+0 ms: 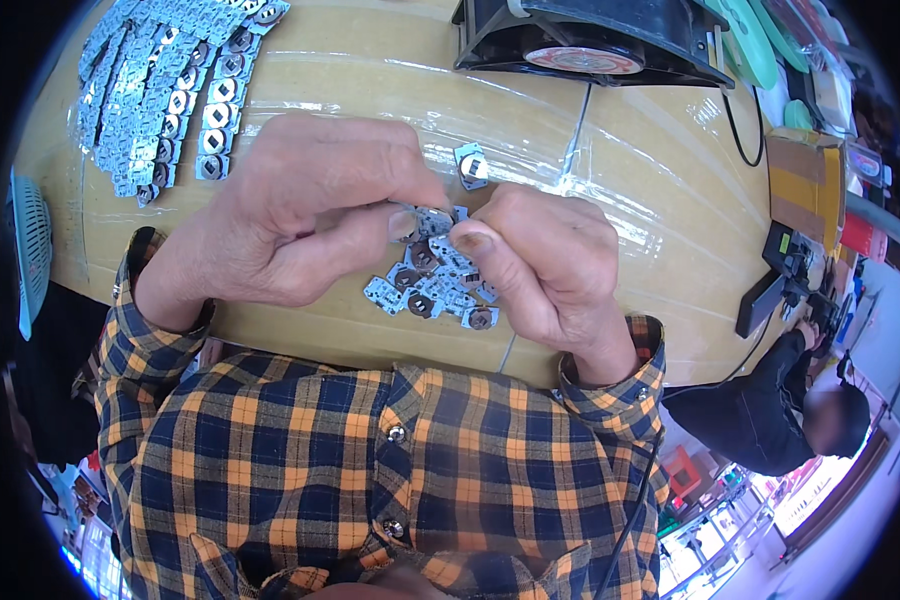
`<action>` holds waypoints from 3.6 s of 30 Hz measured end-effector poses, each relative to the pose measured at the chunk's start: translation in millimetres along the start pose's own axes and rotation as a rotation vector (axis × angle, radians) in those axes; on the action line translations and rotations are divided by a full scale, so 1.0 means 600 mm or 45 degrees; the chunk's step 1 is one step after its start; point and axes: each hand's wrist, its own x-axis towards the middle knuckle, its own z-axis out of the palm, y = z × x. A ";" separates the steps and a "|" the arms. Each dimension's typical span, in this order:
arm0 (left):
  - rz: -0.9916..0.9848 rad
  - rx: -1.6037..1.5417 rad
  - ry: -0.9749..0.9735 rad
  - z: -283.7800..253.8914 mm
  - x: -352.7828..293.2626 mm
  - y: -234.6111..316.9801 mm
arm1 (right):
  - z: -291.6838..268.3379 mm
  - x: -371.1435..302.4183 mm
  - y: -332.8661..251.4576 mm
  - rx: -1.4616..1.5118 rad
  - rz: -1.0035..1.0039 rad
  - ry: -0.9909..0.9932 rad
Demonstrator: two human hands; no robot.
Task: Manually assembling small silver metal components at a workbench.
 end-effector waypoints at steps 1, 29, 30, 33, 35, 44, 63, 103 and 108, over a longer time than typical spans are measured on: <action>0.000 -0.001 0.000 0.001 0.000 -0.001 | 0.000 0.000 0.003 -0.061 -0.076 -0.035; 0.034 0.174 0.037 -0.007 0.000 -0.001 | -0.001 0.000 -0.003 -0.091 0.005 0.054; 0.017 0.150 0.021 -0.006 0.001 0.000 | -0.001 0.004 -0.001 -0.108 -0.059 0.036; 0.018 0.150 0.027 -0.005 0.000 -0.001 | 0.000 0.004 0.001 -0.149 -0.136 0.025; -0.004 0.171 0.015 -0.010 0.003 0.002 | 0.000 0.002 0.000 -0.179 -0.144 0.036; -0.033 0.124 -0.048 -0.005 0.004 0.000 | 0.004 0.003 -0.009 -0.150 -0.121 -0.065; 0.093 0.111 0.315 0.024 0.002 -0.001 | 0.009 -0.013 -0.016 0.527 0.574 0.154; -0.262 -0.069 0.091 0.003 -0.004 0.009 | 0.004 -0.012 -0.014 0.117 0.301 0.125; -0.200 -0.132 0.004 0.006 -0.003 0.004 | 0.002 -0.005 -0.007 -0.014 0.127 0.040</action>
